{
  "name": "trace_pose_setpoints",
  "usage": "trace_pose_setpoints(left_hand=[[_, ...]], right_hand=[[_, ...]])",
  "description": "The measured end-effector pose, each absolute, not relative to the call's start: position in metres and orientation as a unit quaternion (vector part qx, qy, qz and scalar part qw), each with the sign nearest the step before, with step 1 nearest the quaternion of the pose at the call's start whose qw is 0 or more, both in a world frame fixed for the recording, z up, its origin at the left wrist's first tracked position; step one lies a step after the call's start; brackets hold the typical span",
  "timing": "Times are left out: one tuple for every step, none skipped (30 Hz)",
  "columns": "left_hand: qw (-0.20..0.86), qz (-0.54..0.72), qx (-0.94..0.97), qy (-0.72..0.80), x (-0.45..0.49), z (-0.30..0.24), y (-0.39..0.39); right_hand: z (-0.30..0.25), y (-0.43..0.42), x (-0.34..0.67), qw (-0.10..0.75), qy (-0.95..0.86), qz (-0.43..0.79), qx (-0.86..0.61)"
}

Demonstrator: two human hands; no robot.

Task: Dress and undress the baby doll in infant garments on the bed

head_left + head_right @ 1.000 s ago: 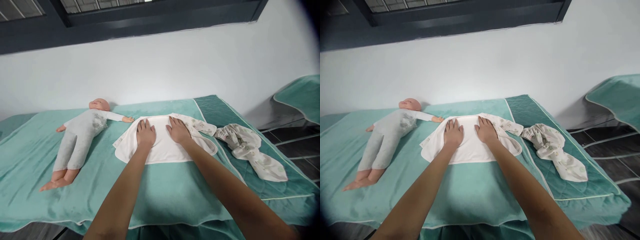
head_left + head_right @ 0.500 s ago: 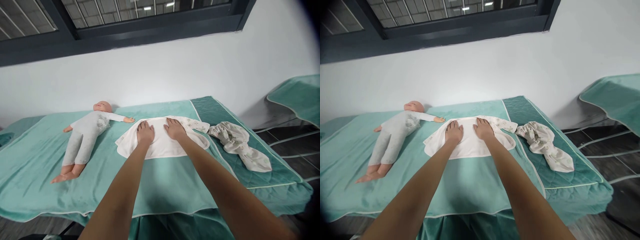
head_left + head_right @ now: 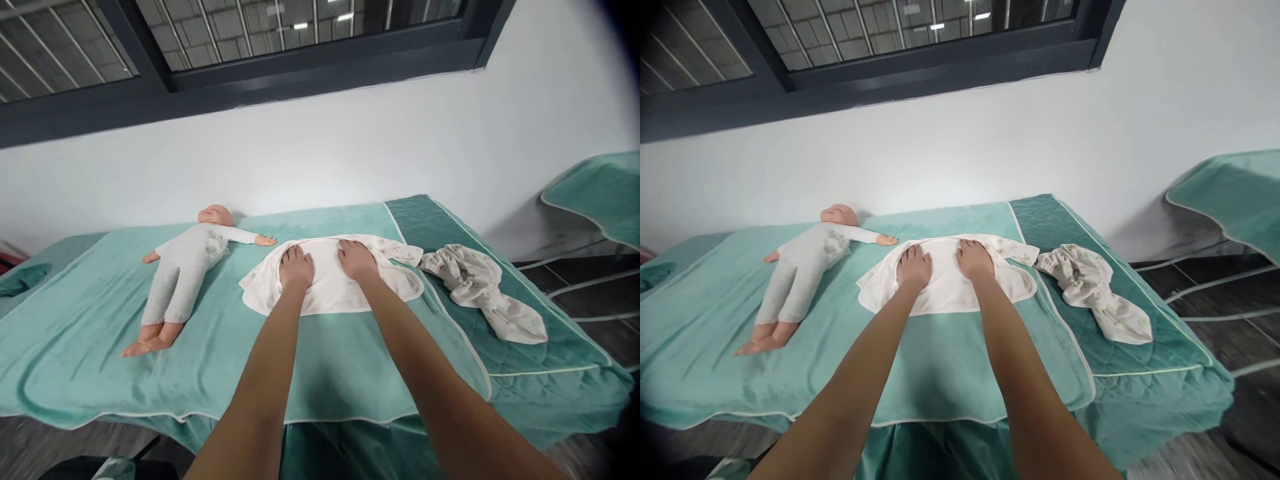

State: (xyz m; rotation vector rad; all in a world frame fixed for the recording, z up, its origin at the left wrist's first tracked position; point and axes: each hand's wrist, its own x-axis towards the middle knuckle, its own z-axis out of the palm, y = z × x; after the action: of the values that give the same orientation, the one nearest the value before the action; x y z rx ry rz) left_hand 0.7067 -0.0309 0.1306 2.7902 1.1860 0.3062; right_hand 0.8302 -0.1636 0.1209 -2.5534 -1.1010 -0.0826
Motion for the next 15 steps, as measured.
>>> trace_pose_setpoints(left_hand=[[0.048,0.100,0.915,0.388,0.706,0.130,-0.031],[0.049,0.100,0.915,0.388,0.706,0.130,-0.032],[0.050,0.102,0.914,0.389,0.705,0.130,-0.032],[0.051,0.104,0.914,0.390,0.704,0.129,-0.033],[0.052,0.106,0.913,0.391,0.702,0.129,-0.034],[0.052,0.110,0.912,0.391,0.701,0.129,-0.034],[0.053,0.114,0.912,0.391,0.699,0.128,-0.035],[0.053,0.118,0.912,0.389,0.698,0.128,-0.036],[0.054,0.124,0.912,0.386,0.697,0.129,-0.037],[0.055,0.131,0.913,0.382,0.696,0.130,-0.039],[0.057,0.139,0.914,0.377,0.695,0.131,-0.040],[0.059,0.147,0.915,0.370,0.693,0.133,-0.043],[0.059,0.154,0.917,0.363,0.690,0.136,-0.045],[0.063,0.166,0.919,0.353,0.685,0.138,-0.048],[0.072,0.188,0.919,0.338,0.677,0.141,-0.050]], right_hand=[[0.121,-0.164,0.830,0.178,-0.391,-0.032,-0.903],[0.121,-0.164,0.830,0.176,-0.392,-0.034,-0.902],[0.120,-0.164,0.829,0.175,-0.392,-0.035,-0.902],[0.120,-0.164,0.829,0.175,-0.392,-0.037,-0.902],[0.120,-0.164,0.829,0.174,-0.393,-0.038,-0.902],[0.120,-0.164,0.828,0.174,-0.394,-0.039,-0.902],[0.120,-0.164,0.828,0.173,-0.395,-0.041,-0.901],[0.119,-0.164,0.827,0.173,-0.396,-0.042,-0.901],[0.119,-0.164,0.826,0.173,-0.397,-0.044,-0.900],[0.119,-0.164,0.826,0.173,-0.397,-0.047,-0.900],[0.119,-0.164,0.825,0.174,-0.398,-0.050,-0.900],[0.119,-0.164,0.824,0.174,-0.398,-0.054,-0.899],[0.119,-0.164,0.822,0.175,-0.400,-0.058,-0.898],[0.119,-0.165,0.821,0.176,-0.403,-0.062,-0.896],[0.120,-0.166,0.820,0.177,-0.408,-0.066,-0.893]])
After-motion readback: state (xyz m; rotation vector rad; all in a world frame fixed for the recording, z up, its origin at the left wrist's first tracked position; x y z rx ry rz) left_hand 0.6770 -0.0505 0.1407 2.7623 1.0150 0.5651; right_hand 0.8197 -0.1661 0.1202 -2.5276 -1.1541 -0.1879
